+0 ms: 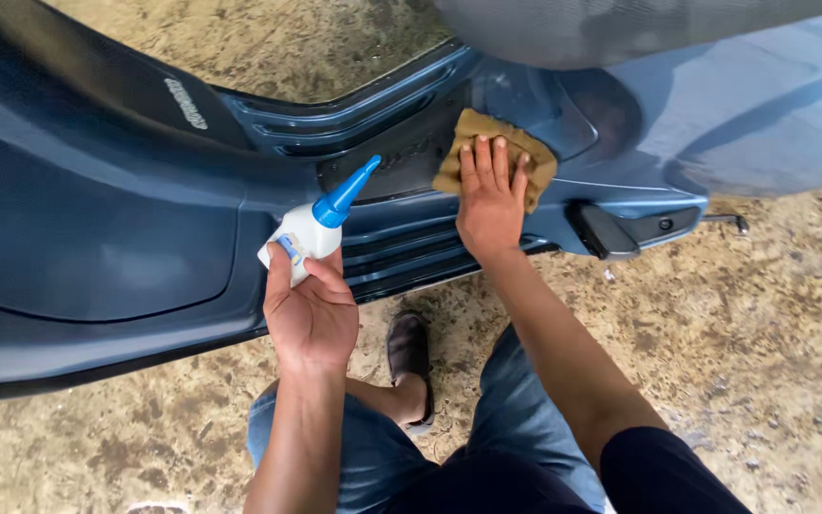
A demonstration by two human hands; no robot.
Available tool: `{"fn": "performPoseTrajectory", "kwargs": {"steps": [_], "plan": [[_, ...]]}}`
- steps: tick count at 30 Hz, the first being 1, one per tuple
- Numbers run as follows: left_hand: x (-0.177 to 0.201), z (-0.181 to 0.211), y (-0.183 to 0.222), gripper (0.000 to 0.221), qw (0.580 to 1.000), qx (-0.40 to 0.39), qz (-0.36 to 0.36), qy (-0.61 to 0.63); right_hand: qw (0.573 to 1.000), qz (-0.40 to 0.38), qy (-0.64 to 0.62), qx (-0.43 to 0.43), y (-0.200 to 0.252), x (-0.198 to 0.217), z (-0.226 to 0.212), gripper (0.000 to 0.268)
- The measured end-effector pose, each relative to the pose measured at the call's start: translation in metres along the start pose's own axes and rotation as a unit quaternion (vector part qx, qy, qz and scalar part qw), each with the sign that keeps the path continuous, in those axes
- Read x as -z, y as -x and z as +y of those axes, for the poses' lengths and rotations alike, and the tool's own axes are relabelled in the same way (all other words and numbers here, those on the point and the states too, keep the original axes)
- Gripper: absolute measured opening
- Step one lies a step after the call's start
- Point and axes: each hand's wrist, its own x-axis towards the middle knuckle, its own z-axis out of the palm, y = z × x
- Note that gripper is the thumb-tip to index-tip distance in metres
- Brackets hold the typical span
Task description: The person cleans a blue scooter by applying a liquid from a white bottle onto a sponge and wiping the body panels, including the front, sides, and rear. The person then uses a green cloth to wipe the scooter's surfaces, focusing on the rear section and the seat area.
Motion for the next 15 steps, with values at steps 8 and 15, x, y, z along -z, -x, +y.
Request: {"fn": "performPoseTrajectory", "kwargs": {"steps": [8,15], "plan": [[0.004,0.010,0.008,0.039,1.000,-0.026,-0.010,0.002,0.936,-0.334,-0.081,0.077,-0.015,-0.068,-0.125,0.057],[0.001,0.026,0.012,0.038,1.000,-0.017,-0.007,0.017,0.979,-0.177,0.086,-0.041,-0.005,-0.027,-0.010,0.062]]}}
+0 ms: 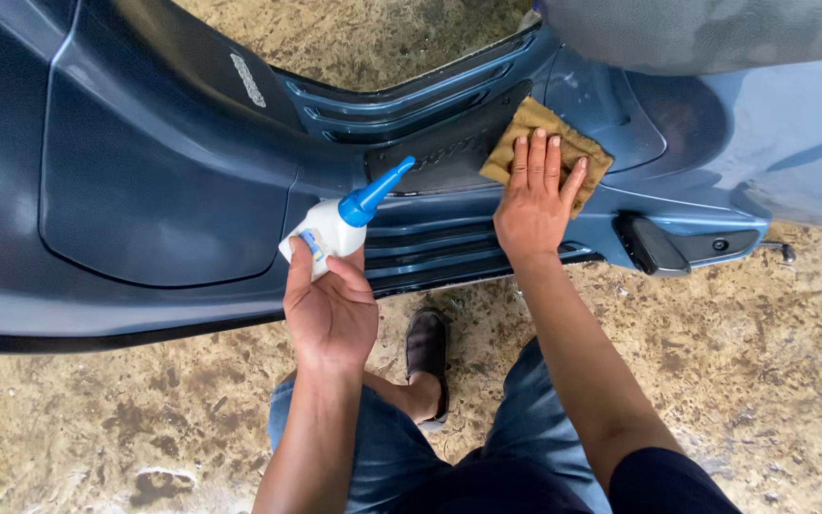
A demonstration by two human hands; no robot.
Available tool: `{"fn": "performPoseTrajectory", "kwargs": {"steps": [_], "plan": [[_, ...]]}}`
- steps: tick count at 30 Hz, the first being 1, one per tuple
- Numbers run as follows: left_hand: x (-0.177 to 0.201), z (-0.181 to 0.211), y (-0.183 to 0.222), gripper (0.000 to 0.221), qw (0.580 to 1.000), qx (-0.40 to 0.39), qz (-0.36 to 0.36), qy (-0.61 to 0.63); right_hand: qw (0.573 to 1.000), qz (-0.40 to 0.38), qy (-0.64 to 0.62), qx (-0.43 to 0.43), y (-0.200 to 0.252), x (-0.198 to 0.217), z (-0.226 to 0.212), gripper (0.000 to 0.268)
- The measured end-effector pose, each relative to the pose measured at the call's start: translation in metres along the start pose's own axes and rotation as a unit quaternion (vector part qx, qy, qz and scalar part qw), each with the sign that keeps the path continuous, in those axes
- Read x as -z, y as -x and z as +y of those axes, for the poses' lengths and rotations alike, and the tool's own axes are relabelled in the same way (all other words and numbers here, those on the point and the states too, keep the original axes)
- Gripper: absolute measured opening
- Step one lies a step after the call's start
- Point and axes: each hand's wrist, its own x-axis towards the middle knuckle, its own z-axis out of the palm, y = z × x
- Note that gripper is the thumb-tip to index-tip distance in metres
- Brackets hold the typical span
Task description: The person cleans a blue scooter by applying a liquid from a white bottle onto a sponge and wiping the body panels, including the front, sides, and rear. The person then uses a green cloth to wipe the scooter's surfaces, focusing on the rear section and the seat area.
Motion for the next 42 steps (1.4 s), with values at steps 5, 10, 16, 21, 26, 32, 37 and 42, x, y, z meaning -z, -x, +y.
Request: {"fn": "performPoseTrajectory", "kwargs": {"steps": [5,10,16,21,26,32,37,42], "plan": [[-0.006,0.005,-0.001,0.037,1.000,0.012,-0.011,-0.001,0.988,-0.033,-0.142,0.058,-0.004,-0.053,-0.118,0.061],[-0.004,0.022,0.006,0.038,0.999,-0.036,-0.027,0.005,0.873,0.002,-0.445,0.200,0.011,-0.081,-0.209,0.057],[0.011,0.043,0.002,0.038,0.998,-0.067,-0.005,-0.001,0.957,-0.044,-0.261,0.119,0.031,-0.064,-0.185,0.070],[0.008,0.050,0.010,0.043,0.995,-0.079,-0.063,0.017,0.860,0.057,-0.408,0.303,0.025,-0.005,-0.263,0.079],[0.004,0.044,0.045,0.048,0.988,-0.042,-0.123,0.087,0.869,0.034,-0.426,0.252,0.014,-0.009,-0.249,0.074],[0.000,0.034,0.070,0.038,0.982,-0.009,-0.148,0.120,0.880,0.043,-0.386,0.274,0.037,-0.038,-0.267,0.070],[-0.006,0.051,0.118,0.037,0.975,-0.068,-0.169,0.127,0.838,0.096,-0.383,0.377,0.042,0.003,-0.279,0.061],[-0.001,0.065,0.124,0.037,0.974,-0.164,-0.107,0.116,0.837,0.029,-0.478,0.263,0.060,0.052,-0.267,0.059]]}}
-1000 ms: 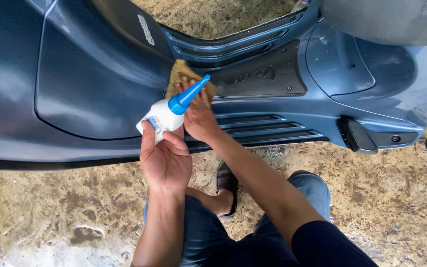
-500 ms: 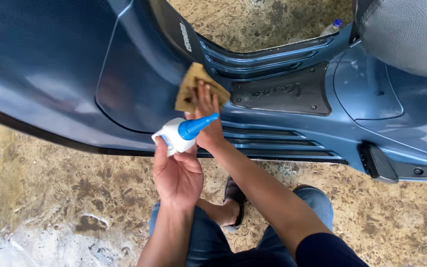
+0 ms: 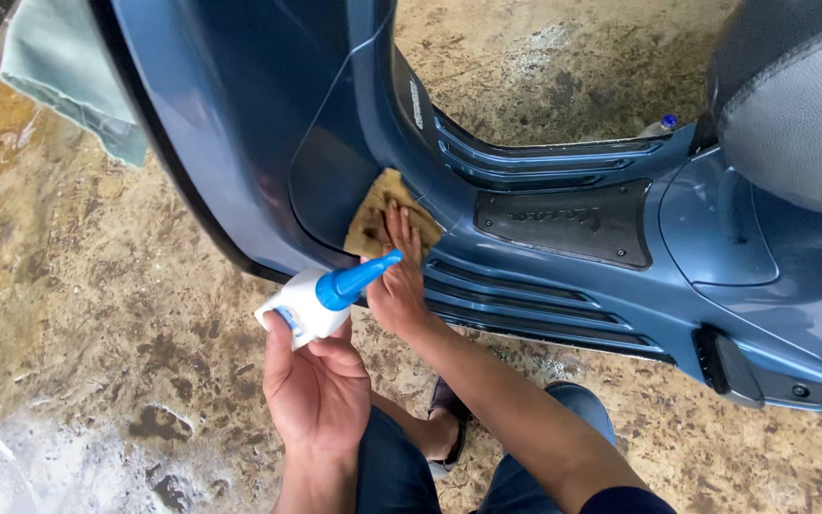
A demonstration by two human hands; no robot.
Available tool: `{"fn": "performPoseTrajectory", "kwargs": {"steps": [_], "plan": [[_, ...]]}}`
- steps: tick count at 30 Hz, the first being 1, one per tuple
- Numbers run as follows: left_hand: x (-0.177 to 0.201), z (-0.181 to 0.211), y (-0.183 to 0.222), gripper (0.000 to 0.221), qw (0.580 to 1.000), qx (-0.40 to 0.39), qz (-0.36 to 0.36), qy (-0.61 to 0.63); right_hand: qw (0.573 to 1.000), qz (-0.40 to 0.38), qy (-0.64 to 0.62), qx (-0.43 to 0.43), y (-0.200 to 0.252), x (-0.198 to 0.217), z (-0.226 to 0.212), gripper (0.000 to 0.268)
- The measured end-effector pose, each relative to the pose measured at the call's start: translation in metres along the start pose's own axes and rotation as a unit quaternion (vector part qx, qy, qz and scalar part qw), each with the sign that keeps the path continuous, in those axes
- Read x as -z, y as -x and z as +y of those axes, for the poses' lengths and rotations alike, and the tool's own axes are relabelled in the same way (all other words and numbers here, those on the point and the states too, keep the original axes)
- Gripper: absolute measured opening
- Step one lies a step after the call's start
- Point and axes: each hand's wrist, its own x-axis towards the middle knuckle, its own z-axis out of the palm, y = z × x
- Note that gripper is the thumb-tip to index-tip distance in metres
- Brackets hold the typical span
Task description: The person cleans a blue scooter by applying a liquid from a white bottle onto a sponge and wiping the body panels, including the front, sides, and rear. The person then uses a green cloth to wipe the scooter's surfaces, focusing on the rear section and the seat area.
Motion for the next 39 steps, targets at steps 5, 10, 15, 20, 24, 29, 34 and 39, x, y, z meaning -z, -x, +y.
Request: {"fn": "performPoseTrajectory", "kwargs": {"steps": [5,10,15,20,24,29,34,39], "plan": [[0.003,0.011,0.002,0.038,1.000,-0.009,-0.004,0.004,0.977,0.078,-0.145,0.132,-0.076,0.009,-0.049,0.058],[0.001,0.026,0.004,0.036,0.998,-0.037,-0.032,0.030,0.989,0.062,-0.039,0.130,-0.078,0.001,-0.028,0.060],[-0.002,0.021,-0.006,0.037,0.997,-0.054,-0.044,0.016,0.994,-0.011,-0.034,0.106,-0.043,0.002,-0.001,0.060],[0.002,0.010,-0.017,0.037,0.997,-0.055,-0.061,-0.002,0.991,-0.048,-0.051,0.117,-0.050,0.018,-0.002,0.059],[0.008,0.000,-0.023,0.040,0.998,-0.045,-0.052,-0.014,0.989,-0.095,-0.065,0.092,-0.049,0.031,-0.001,0.064],[0.003,-0.009,-0.023,0.038,0.996,-0.045,-0.071,-0.033,0.993,-0.098,-0.028,0.061,-0.022,0.018,0.013,0.059],[0.009,-0.025,-0.019,0.040,0.994,-0.070,-0.039,-0.076,0.989,-0.120,0.090,0.004,0.031,0.018,0.062,0.062],[0.026,-0.066,-0.026,0.038,0.995,0.010,0.013,-0.102,0.936,-0.228,0.223,-0.145,0.045,0.071,0.097,0.061]]}}
